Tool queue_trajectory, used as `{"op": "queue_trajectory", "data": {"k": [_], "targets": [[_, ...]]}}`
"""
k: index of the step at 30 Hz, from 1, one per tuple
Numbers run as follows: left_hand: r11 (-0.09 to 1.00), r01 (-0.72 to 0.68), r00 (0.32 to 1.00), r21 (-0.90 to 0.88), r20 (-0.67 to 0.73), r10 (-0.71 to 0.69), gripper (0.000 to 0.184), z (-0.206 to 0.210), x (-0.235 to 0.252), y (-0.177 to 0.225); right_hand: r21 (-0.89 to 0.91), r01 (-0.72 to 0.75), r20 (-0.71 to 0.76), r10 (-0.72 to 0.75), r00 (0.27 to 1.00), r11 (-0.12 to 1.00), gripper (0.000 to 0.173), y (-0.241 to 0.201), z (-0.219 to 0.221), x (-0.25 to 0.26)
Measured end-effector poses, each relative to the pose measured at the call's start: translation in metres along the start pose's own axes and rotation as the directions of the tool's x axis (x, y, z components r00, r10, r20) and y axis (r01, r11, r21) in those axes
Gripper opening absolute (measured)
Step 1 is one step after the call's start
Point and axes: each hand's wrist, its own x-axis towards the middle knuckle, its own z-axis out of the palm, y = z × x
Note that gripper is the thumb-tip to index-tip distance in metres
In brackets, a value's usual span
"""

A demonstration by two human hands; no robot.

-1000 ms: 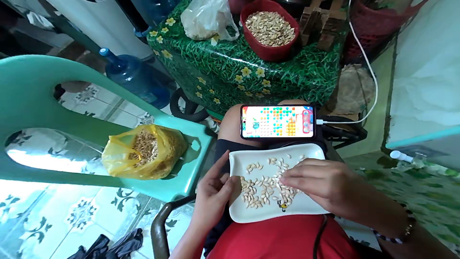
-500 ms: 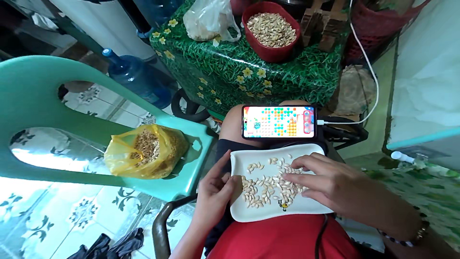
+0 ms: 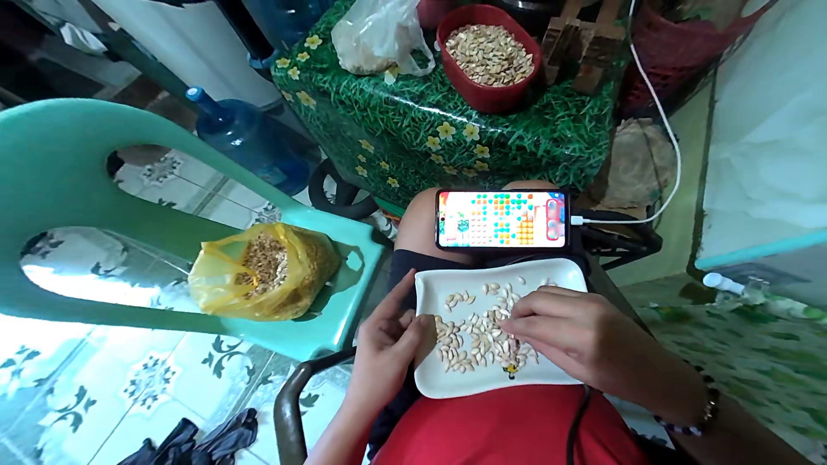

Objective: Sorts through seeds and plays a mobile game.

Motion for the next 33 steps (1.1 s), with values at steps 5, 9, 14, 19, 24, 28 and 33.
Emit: {"op": "queue_trajectory", "data": {"k": [5, 9, 14, 19, 24, 28, 33], "targets": [[1.0, -0.009, 1.0, -0.005, 0.006, 0.009, 0.054, 0.0, 0.0, -0.001, 0.011, 0.018, -0.003, -0.018, 1.0, 1.0, 0.021, -0.003, -0.002, 0.001], [1.0, -0.004, 1.0, -0.009, 0.001, 0.004, 0.054, 0.0, 0.0, -0.001, 0.002, 0.027, -0.011, -0.027, 1.0, 1.0, 0.022, -0.005, -0.001, 0.002], [1.0, 0.0, 1.0, 0.0, 0.005, 0.0, 0.054, -0.001, 0.0, -0.001, -0.014, 0.015, -0.017, -0.015, 1.0, 1.0, 0.021, -0.005, -0.003, 0.002], [1.0, -0.002, 1.0, -0.013, 0.001, 0.002, 0.054, 0.0, 0.0, -0.002, -0.032, -0.034, -0.017, 0.034, 0.999, 0.999, 0.017, -0.002, -0.006, 0.001], [1.0, -0.001, 1.0, -0.017, 0.0, 0.001, 0.054, 0.0, -0.001, -0.001, -0.063, -0.047, 0.035, 0.049, 0.998, 0.997, 0.019, 0.002, -0.011, -0.003], [1.0, 0.01, 1.0, -0.013, -0.008, -0.01, 0.054, 0.0, -0.001, -0.001, -0.079, -0.052, 0.062, 0.057, 0.996, 0.996, 0.023, 0.008, -0.016, -0.006], [1.0, 0.006, 1.0, -0.012, -0.006, -0.006, 0.054, 0.0, -0.001, -0.002, -0.131, -0.079, 0.053, 0.087, 0.995, 0.988, 0.021, 0.01, -0.02, -0.005]]}}
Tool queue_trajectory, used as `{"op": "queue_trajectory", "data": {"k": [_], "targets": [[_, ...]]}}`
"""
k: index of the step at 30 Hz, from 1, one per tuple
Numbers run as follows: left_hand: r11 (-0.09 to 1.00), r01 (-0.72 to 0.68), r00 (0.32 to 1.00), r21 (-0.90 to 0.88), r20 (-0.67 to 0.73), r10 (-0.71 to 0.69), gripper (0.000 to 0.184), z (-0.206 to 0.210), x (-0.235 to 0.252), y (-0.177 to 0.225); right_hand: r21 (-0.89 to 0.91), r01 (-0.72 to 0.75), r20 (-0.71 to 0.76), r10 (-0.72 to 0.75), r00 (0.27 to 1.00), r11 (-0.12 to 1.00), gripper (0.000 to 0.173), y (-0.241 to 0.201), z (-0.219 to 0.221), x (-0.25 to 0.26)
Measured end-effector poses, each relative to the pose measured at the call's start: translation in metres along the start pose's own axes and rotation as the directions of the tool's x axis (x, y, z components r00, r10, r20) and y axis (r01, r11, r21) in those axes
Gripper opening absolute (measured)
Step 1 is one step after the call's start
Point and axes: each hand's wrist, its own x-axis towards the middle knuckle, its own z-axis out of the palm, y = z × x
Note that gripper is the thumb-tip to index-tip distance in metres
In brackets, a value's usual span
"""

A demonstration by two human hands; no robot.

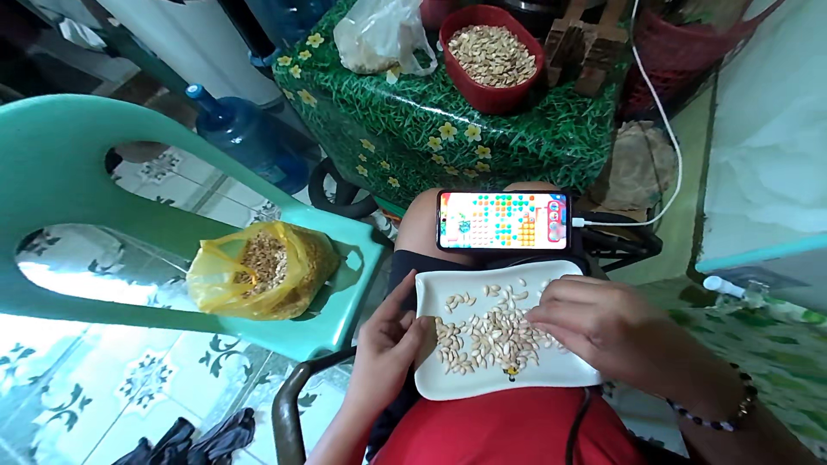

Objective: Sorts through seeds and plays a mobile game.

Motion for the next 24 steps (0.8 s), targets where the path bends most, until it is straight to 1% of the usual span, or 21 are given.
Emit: {"op": "queue_trajectory", "data": {"k": [2, 3, 7, 9, 12, 15, 16, 20, 24], "targets": [[1.0, 0.002, 1.0, -0.004, 0.0, -0.002, 0.055, 0.0, 0.0, 0.0, -0.028, -0.029, 0.049, 0.03, 0.998, 0.999, 0.02, 0.001, -0.003, -0.001], [1.0, 0.005, 1.0, -0.004, 0.0, -0.005, 0.055, 0.0, 0.0, 0.0, -0.042, -0.043, 0.077, 0.046, 0.996, 0.998, 0.022, 0.001, -0.005, -0.003], [1.0, 0.012, 1.0, -0.001, 0.0, -0.012, 0.055, 0.0, 0.0, 0.001, -0.09, -0.077, 0.135, 0.089, 0.987, 0.993, 0.041, 0.002, -0.01, -0.008], [1.0, 0.014, 1.0, 0.0, 0.002, -0.014, 0.055, 0.0, -0.001, 0.001, -0.091, -0.091, 0.165, 0.106, 0.981, 0.992, 0.045, 0.001, -0.011, -0.01], [1.0, 0.011, 1.0, 0.002, 0.002, -0.011, 0.056, 0.001, 0.0, 0.001, -0.049, -0.096, 0.189, 0.104, 0.977, 0.994, 0.038, 0.0, -0.007, -0.008], [1.0, 0.009, 1.0, -0.002, 0.0, -0.009, 0.055, 0.001, 0.0, 0.001, 0.013, -0.054, 0.129, 0.051, 0.99, 0.998, 0.02, 0.0, 0.004, -0.005], [1.0, 0.009, 1.0, -0.001, -0.001, -0.009, 0.055, 0.001, 0.0, 0.001, 0.037, -0.041, 0.102, 0.037, 0.994, 0.998, 0.017, 0.0, 0.008, -0.003], [1.0, 0.004, 1.0, 0.003, -0.002, -0.004, 0.055, 0.0, 0.0, 0.001, 0.116, -0.012, 0.025, 0.009, 1.0, 0.993, 0.016, -0.002, 0.019, 0.002], [1.0, -0.008, 1.0, 0.001, 0.013, 0.008, 0.055, 0.0, 0.0, 0.001, 0.137, 0.012, -0.021, -0.009, 1.0, 0.991, 0.017, -0.005, 0.023, 0.004]]}}
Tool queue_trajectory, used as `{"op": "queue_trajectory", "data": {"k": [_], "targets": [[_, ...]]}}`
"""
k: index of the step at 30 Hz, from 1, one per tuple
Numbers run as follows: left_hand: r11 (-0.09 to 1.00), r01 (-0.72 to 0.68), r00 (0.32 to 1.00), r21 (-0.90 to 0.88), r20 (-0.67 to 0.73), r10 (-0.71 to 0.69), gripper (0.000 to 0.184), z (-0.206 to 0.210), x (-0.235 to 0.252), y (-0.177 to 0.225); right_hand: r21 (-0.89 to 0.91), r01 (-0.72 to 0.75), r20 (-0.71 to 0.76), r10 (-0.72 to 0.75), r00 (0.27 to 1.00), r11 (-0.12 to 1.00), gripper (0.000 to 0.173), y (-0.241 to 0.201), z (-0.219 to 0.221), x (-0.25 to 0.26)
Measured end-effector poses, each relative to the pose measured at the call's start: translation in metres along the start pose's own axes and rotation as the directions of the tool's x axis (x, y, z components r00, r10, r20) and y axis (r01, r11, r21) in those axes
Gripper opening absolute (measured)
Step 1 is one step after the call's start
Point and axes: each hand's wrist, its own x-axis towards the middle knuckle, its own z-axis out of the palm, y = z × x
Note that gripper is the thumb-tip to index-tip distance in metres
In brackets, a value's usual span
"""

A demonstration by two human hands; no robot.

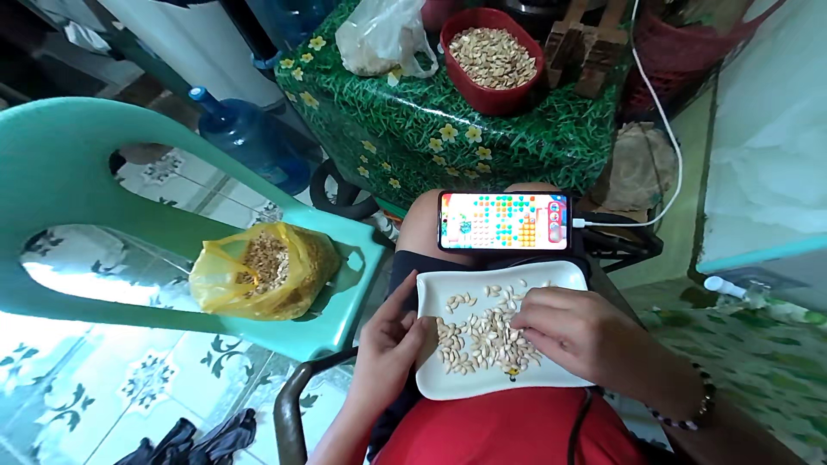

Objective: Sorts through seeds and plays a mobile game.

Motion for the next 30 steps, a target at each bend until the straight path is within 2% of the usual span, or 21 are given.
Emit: {"op": "queue_trajectory", "data": {"k": [16, 24, 30], "targets": [[1.0, 0.017, 1.0, 0.0, -0.002, -0.017, 0.055, 0.0, 0.001, 0.001, -0.016, 0.059, -0.035, -0.06, 0.998, 0.998, 0.023, 0.0, -0.009, 0.006], [1.0, 0.024, 1.0, -0.003, -0.01, -0.024, 0.055, 0.002, 0.001, 0.003, -0.184, -0.072, -0.292, 0.016, 0.956, 0.98, 0.026, 0.014, -0.032, 0.035], [1.0, 0.023, 1.0, -0.004, -0.007, -0.023, 0.055, 0.001, 0.001, 0.002, -0.263, -0.182, -0.332, 0.088, 0.939, 0.947, 0.038, 0.029, -0.04, 0.055]]}}
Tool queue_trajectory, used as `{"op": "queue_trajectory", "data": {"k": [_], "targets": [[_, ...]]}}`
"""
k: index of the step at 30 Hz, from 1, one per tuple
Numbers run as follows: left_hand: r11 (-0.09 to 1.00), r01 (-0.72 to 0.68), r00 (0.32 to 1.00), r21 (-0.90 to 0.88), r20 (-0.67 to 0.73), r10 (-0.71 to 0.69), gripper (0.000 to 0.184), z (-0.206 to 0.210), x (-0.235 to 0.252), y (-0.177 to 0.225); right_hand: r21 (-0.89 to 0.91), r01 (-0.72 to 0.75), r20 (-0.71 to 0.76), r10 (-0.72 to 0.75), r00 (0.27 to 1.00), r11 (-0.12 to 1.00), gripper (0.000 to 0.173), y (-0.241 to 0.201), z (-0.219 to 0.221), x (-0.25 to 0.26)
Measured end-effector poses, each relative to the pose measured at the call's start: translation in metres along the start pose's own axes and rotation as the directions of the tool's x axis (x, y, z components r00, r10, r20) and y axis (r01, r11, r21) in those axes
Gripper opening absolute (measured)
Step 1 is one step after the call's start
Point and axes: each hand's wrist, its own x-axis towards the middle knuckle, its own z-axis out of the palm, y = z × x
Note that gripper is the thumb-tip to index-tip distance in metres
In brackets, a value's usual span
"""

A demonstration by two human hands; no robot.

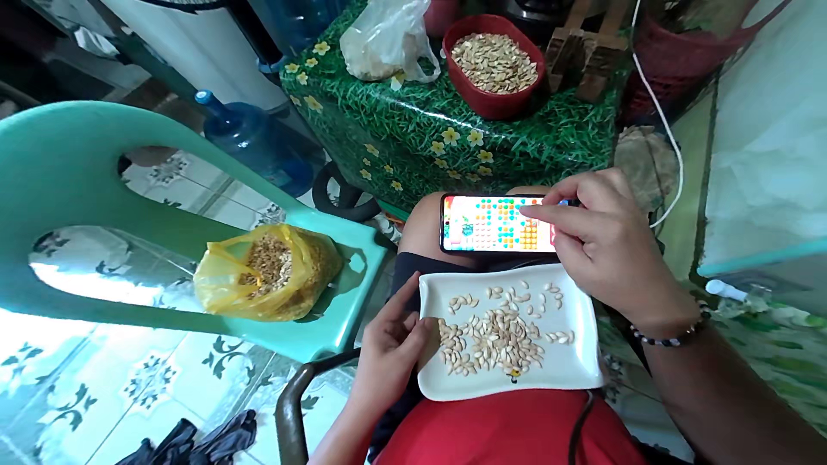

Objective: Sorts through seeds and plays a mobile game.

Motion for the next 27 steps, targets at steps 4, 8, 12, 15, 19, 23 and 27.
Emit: {"op": "queue_trajectory", "data": {"k": [4, 8, 12, 15, 19, 23, 27], "targets": [[1.0, 0.006, 1.0, -0.005, -0.006, -0.006, 0.056, 0.0, 0.0, -0.001, -0.031, -0.06, 0.036, 0.061, 0.997, 0.998, 0.043, 0.006, 0.005, 0.007], [1.0, 0.0, 1.0, -0.007, -0.001, 0.0, 0.056, 0.0, 0.0, -0.001, -0.05, -0.07, 0.061, 0.073, 0.995, 0.996, 0.044, 0.009, 0.011, 0.01], [1.0, -0.003, 1.0, -0.007, 0.0, 0.003, 0.056, -0.001, 0.0, -0.002, -0.065, -0.063, 0.076, 0.068, 0.995, 0.996, 0.046, 0.008, 0.014, 0.012], [1.0, -0.005, 1.0, -0.009, -0.002, 0.005, 0.056, 0.0, 0.0, -0.001, -0.055, -0.067, 0.088, 0.072, 0.994, 0.996, 0.047, 0.006, 0.016, 0.013], [1.0, -0.003, 1.0, -0.011, 0.002, 0.003, 0.056, -0.001, 0.0, -0.002, -0.052, -0.057, 0.09, 0.062, 0.994, 0.997, 0.047, 0.005, 0.018, 0.015], [1.0, 0.0, 1.0, -0.013, 0.002, 0.0, 0.056, -0.001, 0.0, -0.002, -0.091, -0.045, 0.099, 0.054, 0.994, 0.995, 0.046, 0.006, 0.016, 0.014], [1.0, -0.006, 1.0, -0.013, 0.005, 0.006, 0.056, -0.001, 0.0, -0.002, -0.104, -0.065, 0.063, 0.071, 0.995, 0.993, 0.039, 0.009, 0.01, 0.01]]}}
